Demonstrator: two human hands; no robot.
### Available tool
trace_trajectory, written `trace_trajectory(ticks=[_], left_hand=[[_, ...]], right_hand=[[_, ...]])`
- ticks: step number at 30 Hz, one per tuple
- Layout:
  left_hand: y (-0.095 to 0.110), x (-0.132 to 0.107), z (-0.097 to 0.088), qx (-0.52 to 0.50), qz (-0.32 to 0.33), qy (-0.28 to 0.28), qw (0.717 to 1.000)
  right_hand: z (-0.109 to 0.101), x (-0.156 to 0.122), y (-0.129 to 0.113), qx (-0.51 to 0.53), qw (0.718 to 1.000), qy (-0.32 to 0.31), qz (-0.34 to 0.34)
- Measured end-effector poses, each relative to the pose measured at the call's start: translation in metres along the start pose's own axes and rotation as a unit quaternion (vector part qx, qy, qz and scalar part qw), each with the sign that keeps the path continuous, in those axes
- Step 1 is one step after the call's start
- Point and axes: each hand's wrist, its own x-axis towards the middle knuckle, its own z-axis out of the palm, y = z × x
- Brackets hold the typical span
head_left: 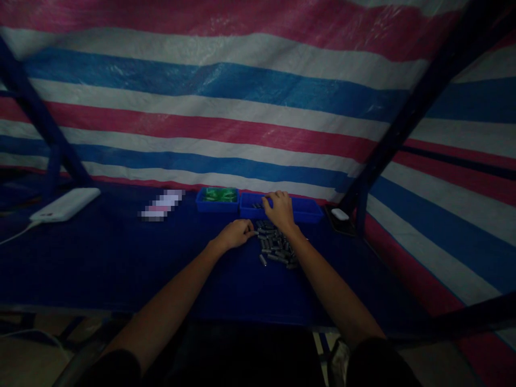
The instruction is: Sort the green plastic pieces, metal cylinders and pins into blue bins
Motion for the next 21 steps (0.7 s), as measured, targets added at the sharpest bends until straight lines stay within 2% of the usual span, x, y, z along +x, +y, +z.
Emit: trace_trajectory(ticks=[2,5,9,16,19,21], left_hand=[[0.0,0.001,0.001,-0.007,0.005,0.01,1.0],[0.0,0.001,0.0,-0.039,0.017,0.028,0.999],[0.0,0.002,-0.006,-0.09,0.017,0.04,0.995],[0.004,0.002,-0.008,-0.119,0.013,0.024,0.993],[0.005,0.0,-0.006,-0.094,0.007,0.024,0.995],[0.006,-0.002,-0.004,-0.044,0.013,0.021,0.999]], right_hand=[[-0.011,-0.02,-0.003,0.034,0.999,-0.015,-0.031],[-0.022,-0.045,-0.01,0.086,0.989,-0.087,-0.088],[-0.022,-0.056,-0.018,0.122,0.974,-0.142,-0.128],[-0.017,-0.053,-0.014,0.129,0.977,-0.12,-0.121],[-0.018,-0.054,-0.01,0.112,0.983,-0.097,-0.111],[-0.017,-0.051,-0.007,0.097,0.987,-0.08,-0.096]])
